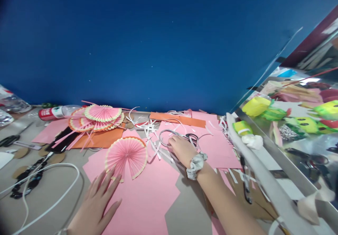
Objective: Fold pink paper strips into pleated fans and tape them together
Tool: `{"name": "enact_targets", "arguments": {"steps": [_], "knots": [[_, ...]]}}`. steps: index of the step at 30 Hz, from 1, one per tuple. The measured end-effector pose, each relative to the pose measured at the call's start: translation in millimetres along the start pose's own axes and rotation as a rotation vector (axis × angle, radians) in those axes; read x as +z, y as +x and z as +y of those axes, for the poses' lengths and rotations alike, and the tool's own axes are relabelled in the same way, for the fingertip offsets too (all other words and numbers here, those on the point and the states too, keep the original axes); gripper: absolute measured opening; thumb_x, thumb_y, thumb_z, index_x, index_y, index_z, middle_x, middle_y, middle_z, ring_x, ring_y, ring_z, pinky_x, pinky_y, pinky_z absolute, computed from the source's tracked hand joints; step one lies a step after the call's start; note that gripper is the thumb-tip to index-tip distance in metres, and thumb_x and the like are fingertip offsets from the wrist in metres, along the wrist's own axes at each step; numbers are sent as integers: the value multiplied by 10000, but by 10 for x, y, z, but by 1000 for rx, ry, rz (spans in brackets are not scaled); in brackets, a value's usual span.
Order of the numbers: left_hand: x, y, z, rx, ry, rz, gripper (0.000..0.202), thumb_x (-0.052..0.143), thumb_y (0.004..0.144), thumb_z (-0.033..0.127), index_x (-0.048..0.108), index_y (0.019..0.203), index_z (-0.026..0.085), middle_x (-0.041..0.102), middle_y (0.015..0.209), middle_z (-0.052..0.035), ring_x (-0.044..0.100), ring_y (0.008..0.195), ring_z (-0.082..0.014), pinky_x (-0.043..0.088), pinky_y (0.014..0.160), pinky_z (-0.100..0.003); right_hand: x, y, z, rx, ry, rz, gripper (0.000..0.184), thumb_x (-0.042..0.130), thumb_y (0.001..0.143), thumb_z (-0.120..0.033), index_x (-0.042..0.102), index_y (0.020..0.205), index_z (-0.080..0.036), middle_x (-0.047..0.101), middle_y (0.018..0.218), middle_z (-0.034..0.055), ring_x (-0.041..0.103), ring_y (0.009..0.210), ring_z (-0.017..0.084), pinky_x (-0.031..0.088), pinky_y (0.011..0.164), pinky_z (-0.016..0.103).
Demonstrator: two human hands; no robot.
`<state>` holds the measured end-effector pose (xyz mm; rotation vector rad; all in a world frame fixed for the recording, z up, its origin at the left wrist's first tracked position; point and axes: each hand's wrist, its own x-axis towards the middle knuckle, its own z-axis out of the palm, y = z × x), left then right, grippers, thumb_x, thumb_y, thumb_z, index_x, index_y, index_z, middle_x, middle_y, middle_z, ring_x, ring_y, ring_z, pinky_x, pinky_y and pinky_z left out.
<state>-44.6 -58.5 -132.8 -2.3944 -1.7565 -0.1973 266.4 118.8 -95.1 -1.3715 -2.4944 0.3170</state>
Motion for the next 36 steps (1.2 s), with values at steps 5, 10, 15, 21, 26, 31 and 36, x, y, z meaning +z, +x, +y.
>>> {"name": "enact_targets", "arguments": {"steps": [5,10,15,21,26,31,36], "knots": [[-9,9,8,6,-8,-5,600,435,864,378,224,1415,264,303,1462,-38,207,1340,-290,350,985,-447,-298,-93,71,150,193,252,252,320,934,-375,484,965,-187,620,825,23,586,652,121,492,618,289],[10,9,6,-7,-3,-20,584,427,868,380,237,1410,274,316,1457,-36,217,1340,-297,329,993,-480,-559,-222,81,277,255,496,333,67,942,-381,348,1050,-239,602,952,68,565,618,131,474,566,289],[26,15,35,-106,-19,-51,578,416,857,446,323,1385,230,346,1440,-74,206,1343,-329,238,1023,-549,-460,-356,62,318,61,414,214,385,881,-410,487,912,-224,616,735,27,563,598,177,412,557,299],[28,65,23,-163,-33,-74,610,404,852,490,341,1378,188,332,1444,-99,183,1348,-339,186,1042,-566,-192,-436,97,263,-172,263,187,393,867,-237,572,847,-189,622,767,72,572,706,216,403,637,326],[-14,278,-59,-97,-67,-94,599,379,872,474,282,1400,208,270,1472,-100,140,1363,-329,217,1043,-542,-182,-410,-14,211,-255,241,334,368,855,-137,510,1155,-170,503,1217,140,509,1017,265,399,833,399],[-69,536,-96,-101,-79,-75,556,378,881,444,353,1370,182,293,1459,-127,192,1348,-337,213,1042,-552,-243,-466,-222,108,-229,127,235,355,893,-195,587,928,-184,615,853,80,564,841,221,431,758,366],[-52,598,-79,-79,-94,-25,570,386,880,435,328,1381,169,316,1449,-117,180,1354,-313,196,1059,-535,-146,-622,-513,-59,-166,8,260,457,859,-198,533,1102,-252,597,1076,29,542,979,175,433,840,325]]}}
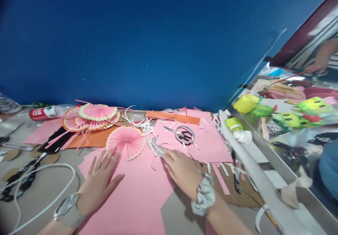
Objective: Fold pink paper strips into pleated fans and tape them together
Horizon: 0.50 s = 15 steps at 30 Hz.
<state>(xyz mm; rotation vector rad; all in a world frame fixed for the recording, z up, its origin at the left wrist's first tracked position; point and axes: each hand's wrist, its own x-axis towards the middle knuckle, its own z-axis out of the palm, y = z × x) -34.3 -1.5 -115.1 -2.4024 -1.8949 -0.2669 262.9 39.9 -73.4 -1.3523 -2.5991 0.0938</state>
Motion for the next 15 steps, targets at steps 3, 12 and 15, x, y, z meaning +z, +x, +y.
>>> {"name": "enact_targets", "arguments": {"steps": [3,12,15], "knots": [[53,-39,2,33,-7,-23,549,389,880,444,331,1380,225,336,1442,-103,205,1346,-319,232,1035,-543,69,-23,-153,-36,5,-19,78,530,835,-242,593,879,-227,608,1021,18,528,990,184,408,893,347],[97,-360,86,190,85,69,644,402,873,441,158,1431,228,360,1435,-19,280,1324,-263,208,1048,-435,130,46,-148,0,-41,-6,173,504,853,-193,568,693,-205,593,694,-3,549,714,163,429,827,372],[158,-495,83,259,119,86,677,418,861,446,136,1435,226,404,1406,-13,357,1280,-263,216,1023,-419,139,54,-198,-10,-58,-3,153,470,870,-172,602,813,-225,621,780,-2,565,783,160,419,869,374]]}}
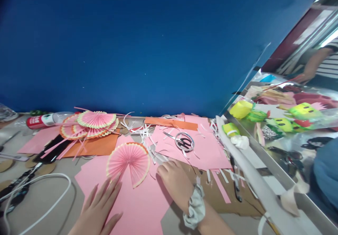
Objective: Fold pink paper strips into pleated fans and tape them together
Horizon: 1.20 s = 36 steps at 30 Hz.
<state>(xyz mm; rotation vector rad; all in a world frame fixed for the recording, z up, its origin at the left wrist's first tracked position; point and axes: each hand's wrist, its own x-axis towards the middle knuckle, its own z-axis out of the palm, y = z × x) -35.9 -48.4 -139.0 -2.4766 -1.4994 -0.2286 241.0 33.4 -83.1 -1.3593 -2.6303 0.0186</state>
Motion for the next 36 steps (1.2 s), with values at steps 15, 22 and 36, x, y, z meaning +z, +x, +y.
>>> {"name": "enact_targets", "arguments": {"steps": [15,22,36], "knots": [[37,-409,-35,89,54,-2,597,407,863,435,229,1414,291,503,1331,30,466,1182,-242,240,1022,-378,-52,1405,827,-91,-55,-255,310,513,871,-315,523,1139,-161,552,1146,77,569,967,188,487,807,400],[4,-342,-12,115,127,1,549,445,829,390,378,1357,257,472,1361,9,424,1212,-255,181,1057,-401,-90,1506,904,-90,29,-374,306,509,873,-316,524,1138,-164,551,1147,77,570,962,185,488,805,396],[-17,-20,56,170,153,158,469,487,789,425,562,1197,206,612,1210,-40,530,1078,-252,276,960,-382,104,1337,966,72,338,-229,316,514,870,-316,519,1144,-159,552,1144,77,571,963,189,489,802,399]]}}
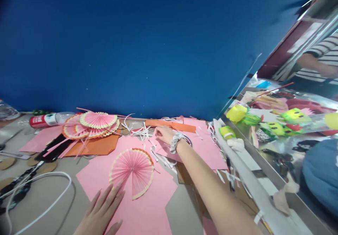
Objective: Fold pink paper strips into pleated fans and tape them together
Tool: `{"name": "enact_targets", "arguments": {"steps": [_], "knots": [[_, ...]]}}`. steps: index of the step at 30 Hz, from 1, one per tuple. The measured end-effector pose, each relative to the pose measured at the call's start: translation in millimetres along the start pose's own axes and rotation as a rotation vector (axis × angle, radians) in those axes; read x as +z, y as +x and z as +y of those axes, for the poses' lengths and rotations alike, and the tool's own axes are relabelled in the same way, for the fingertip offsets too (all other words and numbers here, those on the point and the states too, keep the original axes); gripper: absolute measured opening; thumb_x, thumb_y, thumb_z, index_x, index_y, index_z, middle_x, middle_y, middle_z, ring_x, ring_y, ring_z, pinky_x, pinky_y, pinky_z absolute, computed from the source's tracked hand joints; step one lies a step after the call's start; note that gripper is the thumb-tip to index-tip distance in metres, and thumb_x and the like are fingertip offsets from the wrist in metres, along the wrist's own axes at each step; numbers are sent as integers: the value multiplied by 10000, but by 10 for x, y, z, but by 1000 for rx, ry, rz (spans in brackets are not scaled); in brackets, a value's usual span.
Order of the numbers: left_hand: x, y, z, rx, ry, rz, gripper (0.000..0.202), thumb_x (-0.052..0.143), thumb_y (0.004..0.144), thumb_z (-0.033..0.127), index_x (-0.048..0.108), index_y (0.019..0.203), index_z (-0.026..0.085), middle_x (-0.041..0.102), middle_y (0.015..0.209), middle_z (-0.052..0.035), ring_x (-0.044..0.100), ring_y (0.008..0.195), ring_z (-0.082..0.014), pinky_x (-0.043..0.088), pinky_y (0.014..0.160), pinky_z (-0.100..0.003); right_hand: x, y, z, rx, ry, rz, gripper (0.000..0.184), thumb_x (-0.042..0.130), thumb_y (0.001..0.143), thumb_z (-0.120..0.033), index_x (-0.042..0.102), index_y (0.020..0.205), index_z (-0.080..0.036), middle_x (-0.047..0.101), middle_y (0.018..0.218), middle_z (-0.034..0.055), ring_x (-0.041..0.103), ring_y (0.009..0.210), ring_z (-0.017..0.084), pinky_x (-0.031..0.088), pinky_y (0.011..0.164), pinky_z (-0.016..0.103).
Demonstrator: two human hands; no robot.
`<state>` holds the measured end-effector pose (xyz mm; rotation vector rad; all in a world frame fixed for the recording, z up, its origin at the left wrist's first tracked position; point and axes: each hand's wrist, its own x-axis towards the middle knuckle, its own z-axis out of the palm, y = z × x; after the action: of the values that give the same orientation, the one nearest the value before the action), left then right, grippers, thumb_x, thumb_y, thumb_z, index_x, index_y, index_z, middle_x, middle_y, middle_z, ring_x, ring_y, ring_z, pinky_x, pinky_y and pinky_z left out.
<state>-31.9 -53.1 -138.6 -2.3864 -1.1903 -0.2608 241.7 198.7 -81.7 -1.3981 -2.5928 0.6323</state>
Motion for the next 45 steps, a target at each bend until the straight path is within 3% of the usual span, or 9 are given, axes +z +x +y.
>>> {"name": "enact_targets", "arguments": {"steps": [5,9,12,18,24,29,33,37,45], "knots": [[-91,81,-69,-13,-145,-19,472,486,816,414,504,1244,217,558,1276,-45,507,1119,-257,343,920,-384,-52,-175,-103,33,184,88,317,514,870,-319,521,1143,-159,552,1145,74,571,962,192,491,800,396],[-216,299,-173,-267,-590,-122,367,481,850,311,498,1211,249,560,1242,-47,494,1127,-227,358,965,-406,-104,-282,-212,88,322,183,287,505,874,-322,542,1118,-176,555,1148,64,567,967,197,489,804,387],[-193,562,-256,-494,-995,-33,287,502,837,273,559,1114,227,579,1141,-77,498,1092,-231,381,955,-402,-171,-223,-305,120,417,256,280,510,872,-314,542,1117,-181,559,1145,65,566,969,199,491,800,393],[41,768,-344,-656,-1119,123,209,355,903,262,530,992,189,584,973,-84,553,964,-205,441,875,-365,-239,-195,-578,145,570,348,314,510,872,-323,521,1135,-152,565,1109,73,583,923,177,500,771,381],[55,628,-373,-717,-1226,216,341,410,877,341,427,1178,180,526,1172,-113,479,1127,-225,385,956,-368,76,-587,-1090,4,650,164,262,483,876,-369,569,1004,-158,640,770,1,609,660,114,502,627,262],[46,667,-349,-712,-1302,105,201,497,843,337,591,839,160,626,760,-34,589,713,-158,475,680,-259,381,-764,-1367,-13,589,102,189,479,863,-316,593,933,-182,677,797,16,643,749,141,504,673,254],[69,670,-381,-860,-1252,158,211,451,868,337,543,780,169,535,629,19,510,576,-122,432,571,-227,497,-982,-1316,40,481,184,432,417,873,-260,377,1302,-227,597,1172,69,578,1040,174,452,903,353],[147,609,-508,-1017,-1199,259,208,422,876,364,526,905,187,583,753,-4,558,676,-145,459,630,-243,652,-1432,-1072,84,292,247,417,471,830,-261,491,1246,-256,495,1318,76,373,1262,303,190,1056,564],[223,551,-562,-1179,-1171,352,234,495,814,434,541,896,219,561,842,14,526,831,-165,428,773,-246,948,-2590,-585,329,-457,308,627,424,855,-400,199,1416,-232,347,1428,106,335,1285,332,348,953,561]]}}
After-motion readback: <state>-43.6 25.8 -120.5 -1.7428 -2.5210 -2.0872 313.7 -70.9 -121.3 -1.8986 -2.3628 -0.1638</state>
